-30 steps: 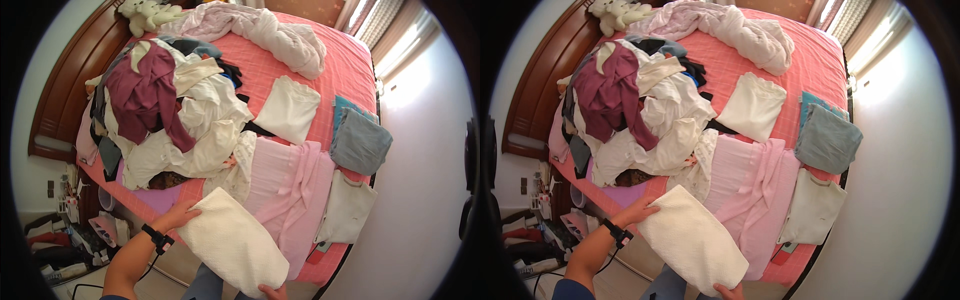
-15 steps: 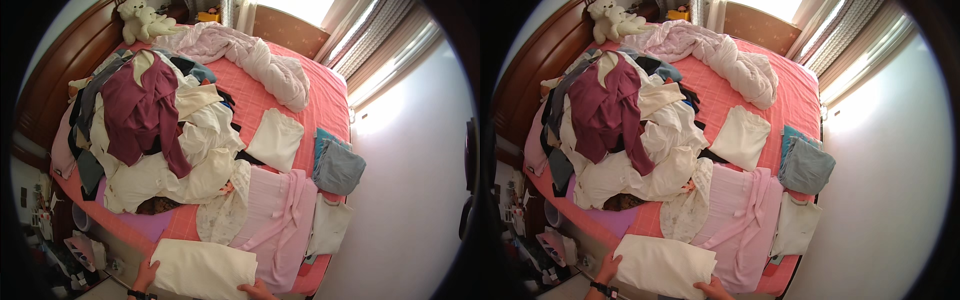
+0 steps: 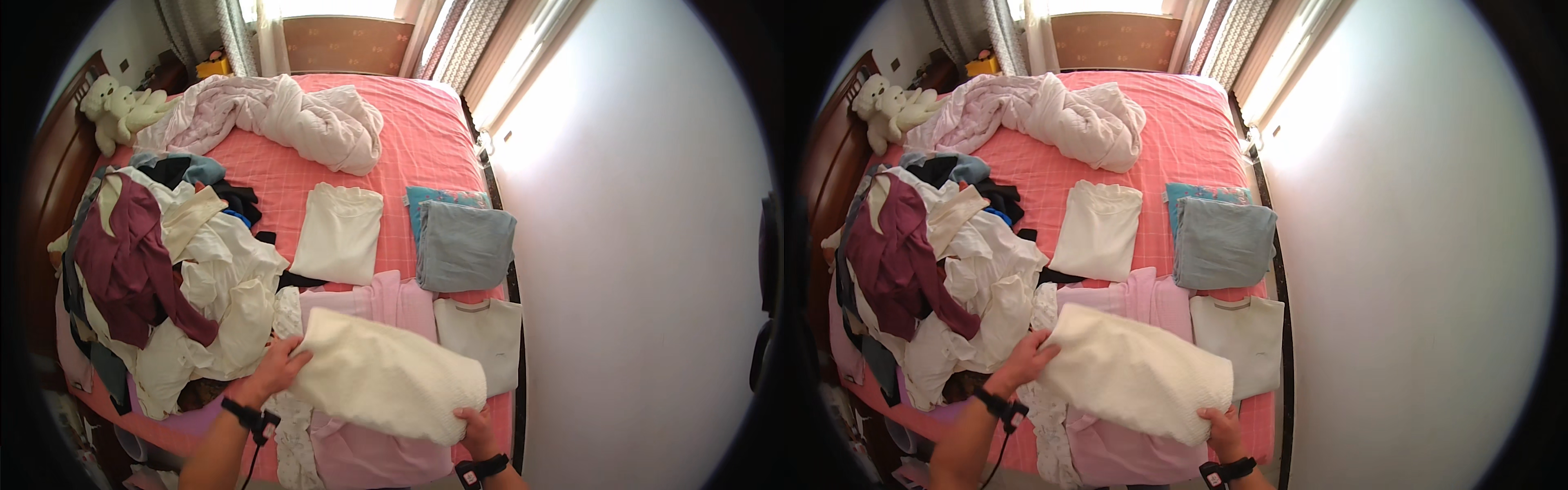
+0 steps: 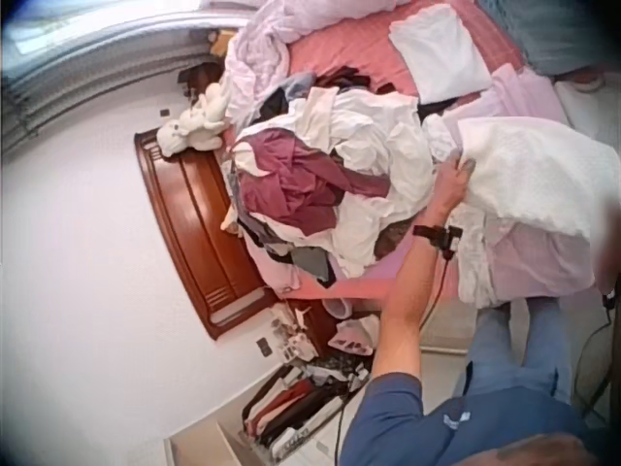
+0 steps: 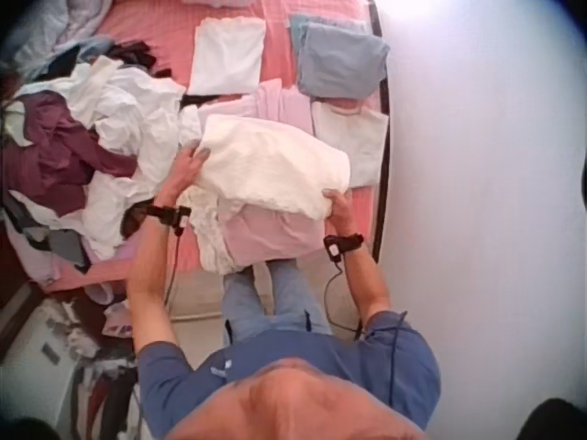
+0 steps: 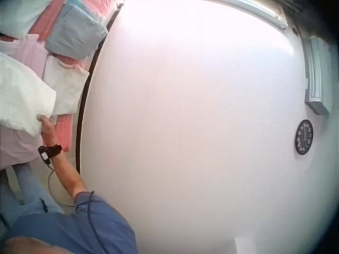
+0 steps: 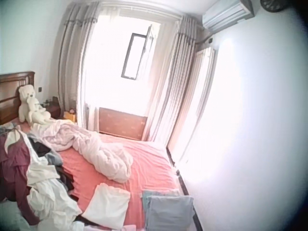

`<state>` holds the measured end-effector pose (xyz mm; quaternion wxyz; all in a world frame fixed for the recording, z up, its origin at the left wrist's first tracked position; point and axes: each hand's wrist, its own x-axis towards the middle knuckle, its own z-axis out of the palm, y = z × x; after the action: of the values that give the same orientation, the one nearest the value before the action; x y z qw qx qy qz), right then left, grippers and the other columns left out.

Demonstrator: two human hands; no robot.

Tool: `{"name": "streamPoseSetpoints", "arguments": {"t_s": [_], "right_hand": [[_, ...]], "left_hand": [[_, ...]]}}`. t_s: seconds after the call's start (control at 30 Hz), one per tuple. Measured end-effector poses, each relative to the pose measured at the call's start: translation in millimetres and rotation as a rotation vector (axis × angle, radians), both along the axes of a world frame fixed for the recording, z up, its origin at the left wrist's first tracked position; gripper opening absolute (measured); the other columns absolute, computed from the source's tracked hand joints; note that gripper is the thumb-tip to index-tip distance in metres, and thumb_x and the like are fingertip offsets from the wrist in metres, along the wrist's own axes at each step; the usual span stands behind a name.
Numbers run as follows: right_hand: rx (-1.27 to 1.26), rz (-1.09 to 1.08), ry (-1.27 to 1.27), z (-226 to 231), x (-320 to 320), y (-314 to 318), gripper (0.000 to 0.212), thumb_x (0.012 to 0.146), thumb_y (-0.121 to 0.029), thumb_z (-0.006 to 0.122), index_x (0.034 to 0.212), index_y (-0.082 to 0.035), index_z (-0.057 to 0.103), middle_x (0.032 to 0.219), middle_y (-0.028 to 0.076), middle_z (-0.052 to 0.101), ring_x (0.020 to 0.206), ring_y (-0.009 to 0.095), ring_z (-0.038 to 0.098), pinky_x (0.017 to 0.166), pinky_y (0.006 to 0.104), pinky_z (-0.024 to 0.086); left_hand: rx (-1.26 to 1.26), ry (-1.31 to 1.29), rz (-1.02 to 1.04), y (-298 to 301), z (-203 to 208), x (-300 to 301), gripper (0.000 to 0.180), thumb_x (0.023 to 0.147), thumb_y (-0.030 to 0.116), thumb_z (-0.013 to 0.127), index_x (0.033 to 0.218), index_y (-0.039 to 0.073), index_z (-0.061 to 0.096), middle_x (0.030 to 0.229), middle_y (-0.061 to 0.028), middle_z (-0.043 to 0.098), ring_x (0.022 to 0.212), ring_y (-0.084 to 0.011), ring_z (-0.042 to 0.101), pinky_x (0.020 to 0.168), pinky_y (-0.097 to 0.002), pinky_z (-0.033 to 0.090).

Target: The person folds various garments on a bed, including white pants, a white shirt, a white t-shirt, and a maroon long-sleeved shirt. Each item is smoothed, folded into a neat rectangle, and placed in a growing stack on the bed.

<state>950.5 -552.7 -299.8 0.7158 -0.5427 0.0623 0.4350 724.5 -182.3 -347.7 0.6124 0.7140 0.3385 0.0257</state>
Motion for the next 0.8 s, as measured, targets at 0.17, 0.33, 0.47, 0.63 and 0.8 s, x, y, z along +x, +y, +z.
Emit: {"name": "streamPoseSetpoints", "arguments": {"t_s": [0.17, 0.33, 0.47, 0.63, 0.8], "right_hand": [[0.081, -0.229, -0.276, 48.9, 66.5, 21.9, 0.054, 0.091, -0.005, 0.06, 0.144, 0.004, 0.053, 0.134, 0.017, 0.065, 0.119, 0.03, 0.068, 0.102, 0.0428, 0.058], [0.112, -0.375, -0.337, 4.5, 130.5, 81.5, 0.043, 0.095, -0.012, 0.071, 0.134, 0.002, 0.06, 0.127, 0.011, 0.067, 0.109, 0.021, 0.067, 0.093, 0.0359, 0.058], [-0.252, -0.309, -0.099, -105.6, 170.9, 98.0, 0.044, 0.097, -0.017, 0.073, 0.133, 0.004, 0.058, 0.119, 0.009, 0.065, 0.095, 0.018, 0.066, 0.078, 0.0336, 0.06], [-0.298, -0.068, -0.187, -136.7, 80.5, 66.4, 0.044, 0.096, -0.016, 0.075, 0.134, 0.002, 0.061, 0.12, 0.013, 0.068, 0.108, 0.019, 0.068, 0.08, 0.0349, 0.06], [-0.483, 0.515, -1.089, -128.9, -38.3, 27.2, 0.062, 0.084, -0.027, 0.083, 0.137, -0.002, 0.064, 0.143, 0.021, 0.062, 0.133, 0.04, 0.058, 0.112, 0.0524, 0.045]], "left_hand": [[0.387, -0.224, -0.248, 64.7, 112.9, 248.0, 0.031, 0.101, 0.023, 0.067, 0.122, 0.001, 0.068, 0.11, -0.0205, 0.075, 0.101, -0.031, 0.071, 0.093, -0.0394, 0.053], [0.895, -0.12, 0.003, 94.3, 179.1, 377.6, 0.052, 0.096, 0.028, 0.07, 0.14, 0.003, 0.059, 0.133, -0.0251, 0.065, 0.13, -0.0409, 0.06, 0.109, -0.0472, 0.049], [0.902, -0.147, -0.042, 48.6, 103.1, 370.7, 0.053, 0.093, 0.027, 0.072, 0.138, 0.003, 0.058, 0.14, -0.0227, 0.06, 0.13, -0.0392, 0.06, 0.11, -0.0479, 0.048], [0.72, -0.122, -0.161, -36.5, -12.0, 192.6, 0.051, 0.088, 0.02, 0.077, 0.132, 0.002, 0.06, 0.132, -0.023, 0.06, 0.122, -0.0442, 0.059, 0.103, -0.0487, 0.051], [0.616, 0.347, -0.129, -133.6, -73.2, -16.8, 0.066, 0.088, 0.029, 0.08, 0.144, 0.003, 0.056, 0.152, -0.0308, 0.047, 0.135, -0.0486, 0.052, 0.113, -0.0497, 0.045]]}}
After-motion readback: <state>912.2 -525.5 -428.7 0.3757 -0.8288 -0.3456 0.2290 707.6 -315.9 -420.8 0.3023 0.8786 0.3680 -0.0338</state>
